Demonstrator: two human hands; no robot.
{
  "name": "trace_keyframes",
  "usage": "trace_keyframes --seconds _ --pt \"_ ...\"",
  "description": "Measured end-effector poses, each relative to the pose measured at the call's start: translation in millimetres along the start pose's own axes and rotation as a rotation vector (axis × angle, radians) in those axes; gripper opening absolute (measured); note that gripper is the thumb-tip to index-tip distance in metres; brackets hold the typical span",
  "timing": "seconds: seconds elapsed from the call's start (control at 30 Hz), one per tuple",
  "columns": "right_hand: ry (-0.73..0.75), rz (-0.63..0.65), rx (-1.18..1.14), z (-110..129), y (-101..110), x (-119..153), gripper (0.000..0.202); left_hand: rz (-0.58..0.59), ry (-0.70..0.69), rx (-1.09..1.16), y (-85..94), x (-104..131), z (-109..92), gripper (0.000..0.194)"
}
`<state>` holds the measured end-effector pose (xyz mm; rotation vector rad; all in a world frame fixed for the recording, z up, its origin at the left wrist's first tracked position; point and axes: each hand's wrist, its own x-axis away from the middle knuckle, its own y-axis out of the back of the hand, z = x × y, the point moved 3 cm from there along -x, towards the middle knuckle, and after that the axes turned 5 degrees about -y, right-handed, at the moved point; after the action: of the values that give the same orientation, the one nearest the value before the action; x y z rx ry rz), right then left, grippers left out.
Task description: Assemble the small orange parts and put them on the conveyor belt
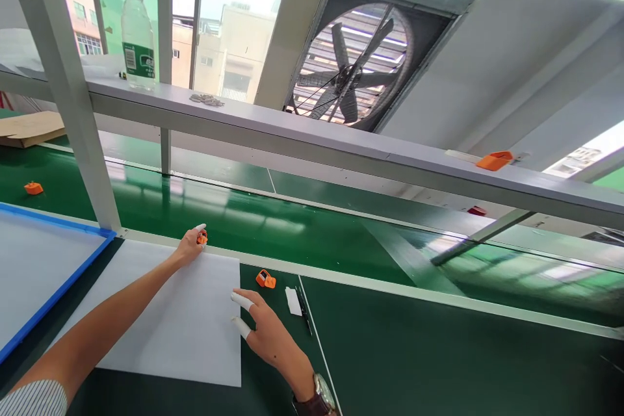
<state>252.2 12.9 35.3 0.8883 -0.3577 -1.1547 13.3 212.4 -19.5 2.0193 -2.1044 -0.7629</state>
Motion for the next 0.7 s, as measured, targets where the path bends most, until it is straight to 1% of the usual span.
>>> trace_keyframes --seconds 0.07,0.13,0.2,0.3,0.4,0.47,0.57,0.63,0.7 --pt "0.025 0.053 0.038 3 -20 -6 0.053 -0.024 -0.012 -0.002 -0.1 6 -3 0.059" --pt "0.042 0.095 0.114 6 -37 -6 0.048 -0.036 -0.027 0.005 2.3 17 -7 0.059" --pt "0.041 0.122 0.191 8 -47 -2 0.040 -0.029 -0.052 0.018 7.0 32 -14 0.060" --pt "0.020 0.151 0.242 9 -49 7 0.039 0.002 -0.094 0.041 16.8 61 -28 0.058" --pt "0.009 0.170 0.216 11 -40 8 0.040 0.062 -0.126 0.023 23.7 92 -43 0.052" --pt "-0.012 0.116 0.138 14 -32 1 0.046 0.100 -0.168 -0.045 24.1 110 -52 0.047" --pt "-0.008 -0.027 -0.029 20 -25 -17 0.059 0.115 -0.266 -0.166 18.7 127 -66 0.043" --pt "0.042 -0.084 -0.127 24 -27 -29 0.053 0.114 -0.316 -0.224 13.5 134 -73 0.041" --pt "0.081 -0.124 -0.216 25 -32 -39 0.040 0.114 -0.310 -0.252 10.4 138 -76 0.039"
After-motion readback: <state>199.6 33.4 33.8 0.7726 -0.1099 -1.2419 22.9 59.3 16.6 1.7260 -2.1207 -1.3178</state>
